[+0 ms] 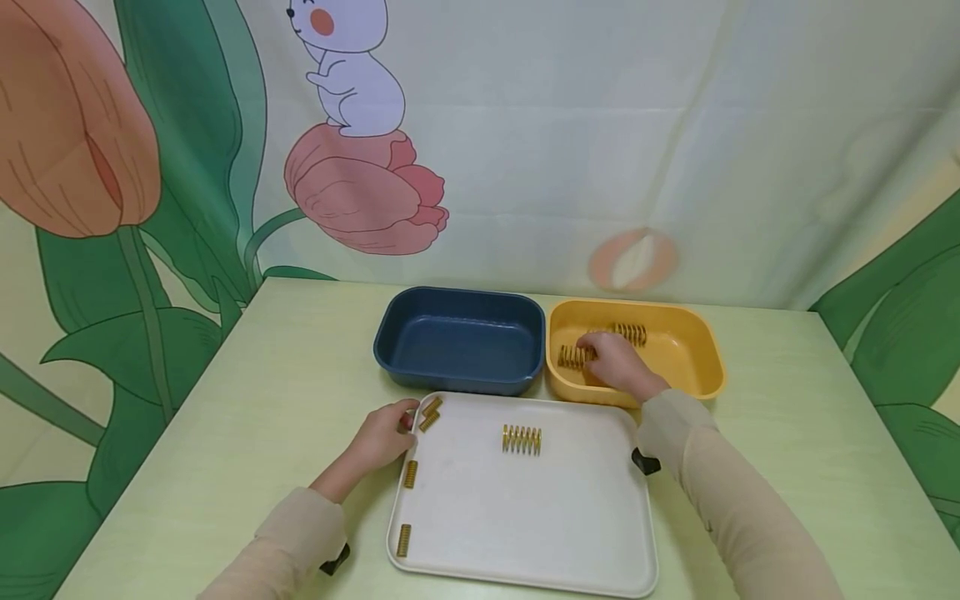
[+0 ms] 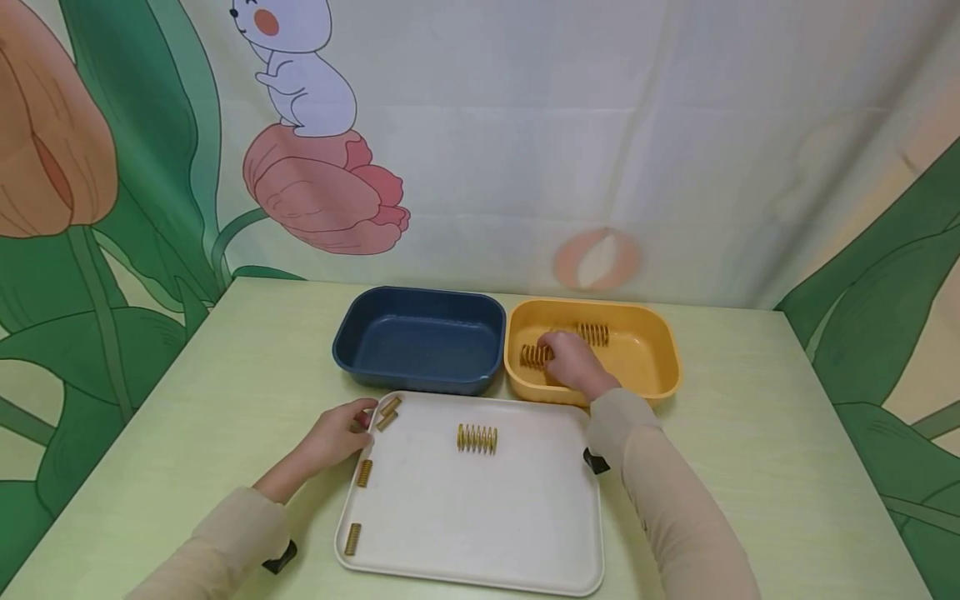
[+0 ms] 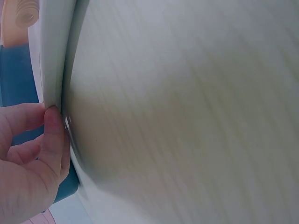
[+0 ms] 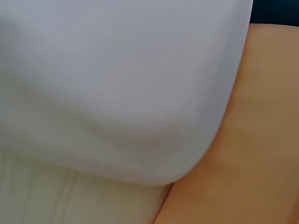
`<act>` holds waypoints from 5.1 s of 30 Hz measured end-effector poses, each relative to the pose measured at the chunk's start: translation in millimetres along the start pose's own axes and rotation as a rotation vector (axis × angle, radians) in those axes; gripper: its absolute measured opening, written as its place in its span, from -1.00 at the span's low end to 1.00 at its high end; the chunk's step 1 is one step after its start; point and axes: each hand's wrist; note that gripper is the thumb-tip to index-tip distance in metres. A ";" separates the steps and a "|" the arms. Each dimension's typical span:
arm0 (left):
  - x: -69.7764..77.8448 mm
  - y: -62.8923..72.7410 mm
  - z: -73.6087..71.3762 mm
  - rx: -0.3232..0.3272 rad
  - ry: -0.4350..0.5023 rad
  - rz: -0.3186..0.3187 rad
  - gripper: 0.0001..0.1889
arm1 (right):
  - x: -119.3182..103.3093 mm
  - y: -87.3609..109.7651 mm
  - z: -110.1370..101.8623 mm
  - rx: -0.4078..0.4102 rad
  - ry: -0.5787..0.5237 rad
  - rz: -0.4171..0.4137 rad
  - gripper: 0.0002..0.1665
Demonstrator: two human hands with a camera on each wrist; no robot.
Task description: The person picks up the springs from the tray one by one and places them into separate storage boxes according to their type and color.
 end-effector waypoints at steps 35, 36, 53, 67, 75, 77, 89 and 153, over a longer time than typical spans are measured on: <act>-0.2 0.6 0.8 -0.004 0.014 -0.011 -0.52 | -6.4 6.9 -8.5 -0.003 0.010 0.030 -0.56; 0.0 0.6 0.8 -0.005 0.015 -0.013 -0.52 | -7.1 7.4 -9.0 0.001 0.010 0.028 -0.57; 2.3 2.0 -1.9 -0.007 0.010 -0.007 -0.52 | -16.0 19.2 -12.1 0.044 0.033 -0.063 -0.64; 2.0 0.0 -1.0 -0.009 0.005 -0.005 -0.53 | -23.9 27.6 -11.5 0.077 0.026 -0.119 -0.66; 2.0 -0.3 -1.4 0.004 0.011 0.001 -0.52 | -24.2 30.8 -7.0 0.118 0.029 -0.169 -0.70; 1.9 -0.1 -1.4 0.004 0.012 0.001 -0.51 | -25.0 31.9 -5.5 0.127 0.030 -0.182 -0.71; 1.8 -0.2 -1.0 -0.007 0.014 -0.006 -0.52 | -29.2 36.9 -1.3 0.148 0.031 -0.211 -0.71; -7.1 1.2 4.4 0.025 0.001 0.028 -0.53 | -62.1 63.6 31.2 0.139 0.055 -0.370 -0.74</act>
Point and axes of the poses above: each hand's wrist, its own y-axis away from the middle knuckle, its own z-axis out of the palm, x = y × z, and after that the axes turned 14 degrees about -y, right-handed
